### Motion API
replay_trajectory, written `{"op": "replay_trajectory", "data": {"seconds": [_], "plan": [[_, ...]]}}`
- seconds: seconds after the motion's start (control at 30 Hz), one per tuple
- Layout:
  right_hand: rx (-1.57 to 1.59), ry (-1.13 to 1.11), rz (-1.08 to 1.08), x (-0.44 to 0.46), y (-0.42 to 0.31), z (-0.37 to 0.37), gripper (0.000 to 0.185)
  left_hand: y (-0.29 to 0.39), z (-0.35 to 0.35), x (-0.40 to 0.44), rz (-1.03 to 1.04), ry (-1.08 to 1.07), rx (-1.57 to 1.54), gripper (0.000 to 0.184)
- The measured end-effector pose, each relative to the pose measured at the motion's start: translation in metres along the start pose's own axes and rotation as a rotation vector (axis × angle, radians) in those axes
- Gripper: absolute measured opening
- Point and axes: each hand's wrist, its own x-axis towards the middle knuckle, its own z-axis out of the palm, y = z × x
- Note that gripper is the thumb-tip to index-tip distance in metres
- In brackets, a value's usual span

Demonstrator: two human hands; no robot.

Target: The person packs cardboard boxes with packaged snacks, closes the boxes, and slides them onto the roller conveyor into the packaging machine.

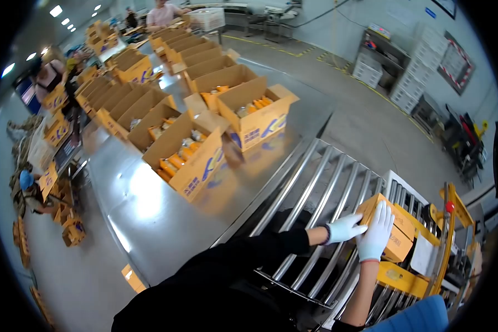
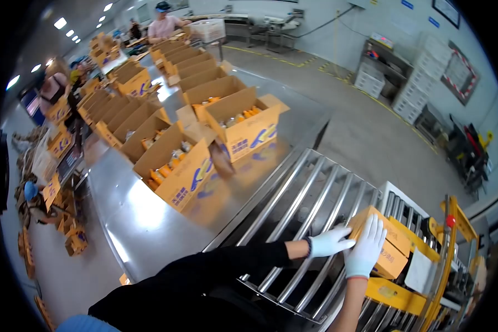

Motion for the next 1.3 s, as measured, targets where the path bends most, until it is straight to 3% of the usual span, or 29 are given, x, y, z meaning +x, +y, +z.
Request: {"op": "replay_trajectory", "data": {"seconds": [0.03,0.1,0.13,0.17,0.2,0.23,0.27,0.3,0.37,0.43,0.47,0.53,0.57,0.63,0.7,0.73,0.77,0.83,0.87,0.93,0.97,1.03,1.07,1.1,1.13,1.17,1.23,1.27,1.3], "plan": [[-0.032,0.002,0.035,-0.001,0.007,0.000,0.102,0.009,-0.012,-0.013,-0.041,-0.170,-0.151,0.060],[-0.035,-0.004,0.073,-0.009,0.019,-0.008,0.093,-0.006,-0.051,-0.024,0.022,-0.099,0.238,0.050],[-0.035,0.014,0.100,-0.015,0.023,-0.007,0.088,-0.020,-0.084,-0.027,0.105,0.127,0.401,0.046],[-0.035,0.032,0.129,-0.022,0.028,-0.006,0.084,0.022,-0.131,-0.052,0.254,0.440,0.531,0.037],[-0.043,0.062,0.143,-0.027,0.034,-0.006,0.076,0.050,-0.182,-0.063,0.303,0.581,0.636,0.033],[-0.050,0.065,0.165,-0.030,0.041,-0.006,0.076,0.022,-0.232,-0.061,0.230,0.770,0.588,0.032],[-0.056,0.058,0.129,-0.034,0.049,-0.007,0.073,0.068,-0.271,-0.081,0.112,0.832,1.066,0.030],[-0.062,0.053,0.090,-0.036,0.054,-0.008,0.071,0.052,-0.314,-0.090,0.280,1.065,1.522,0.024],[-0.057,0.117,0.101,-0.043,0.055,-0.013,0.059,0.033,-0.358,-0.107,-0.433,0.618,1.448,0.028],[0.037,0.054,-0.017,-0.046,0.049,-0.016,0.045,0.034,-0.345,-0.099,-0.431,0.388,1.503,0.033],[0.368,0.043,-0.011,-0.046,0.029,-0.012,0.038,0.039,-0.328,-0.089,-0.337,0.315,1.493,0.037],[0.691,0.032,-0.136,-0.048,-0.041,-0.022,0.040,0.063,-0.281,-0.076,-0.187,0.312,1.311,0.040],[0.568,-0.032,-0.255,-0.038,-0.071,-0.039,0.048,0.077,-0.264,-0.072,-0.211,0.289,1.202,0.042],[0.543,-0.013,-0.326,-0.034,-0.108,-0.056,0.072,0.064,-0.271,-0.075,0.224,0.167,0.256,0.045],[0.544,0.066,-0.249,-0.028,-0.128,-0.059,0.081,0.086,-0.263,-0.088,0.052,0.607,0.567,0.054],[0.501,0.006,-0.266,-0.025,-0.122,-0.040,0.079,0.059,-0.273,-0.085,-0.009,0.746,0.777,0.060],[0.456,-0.051,-0.285,-0.022,-0.116,-0.020,0.078,0.020,-0.294,-0.078,-0.215,0.687,0.814,0.065],[0.480,-0.024,-0.410,-0.020,-0.103,-0.014,0.055,0.017,-0.294,-0.080,-0.458,0.386,-0.023,0.067],[0.560,-0.037,-0.420,-0.019,-0.098,-0.011,0.047,0.028,-0.282,-0.078,-0.438,0.378,-0.022,0.067],[0.787,-0.052,-0.351,-0.015,-0.095,-0.017,0.033,0.053,-0.248,-0.085,0.027,0.396,-0.137,0.060],[0.901,-0.125,-0.286,-0.012,-0.090,-0.024,0.033,0.038,-0.236,-0.076,0.137,0.274,-0.113,0.045],[1.103,-0.338,0.021,-0.013,-0.084,-0.020,0.033,0.064,-0.207,-0.067,0.101,0.120,0.819,0.032],[1.200,-0.238,0.086,-0.011,-0.088,-0.014,0.035,0.037,-0.204,-0.049,0.340,0.146,1.027,0.029],[0.899,-0.107,-0.076,-0.002,-0.081,-0.007,0.046,0.012,-0.206,-0.032,0.577,0.174,1.246,0.025],[0.591,-0.021,-0.157,0.011,-0.079,-0.011,0.057,0.021,-0.192,-0.026,0.201,0.322,1.033,0.028],[0.292,0.071,-0.237,0.024,-0.081,-0.019,0.069,0.020,-0.188,-0.025,0.252,0.427,0.991,0.035],[0.053,0.122,-0.130,0.037,-0.095,-0.041,0.084,0.010,-0.187,-0.024,0.169,0.680,0.803,0.040],[0.180,0.082,-0.055,0.036,-0.096,-0.035,0.088,0.013,-0.193,-0.031,-0.051,0.648,0.543,0.064],[0.217,0.039,-0.039,0.024,-0.105,-0.037,0.092,0.005,-0.200,-0.034,-0.109,0.511,0.195,0.063]]}}
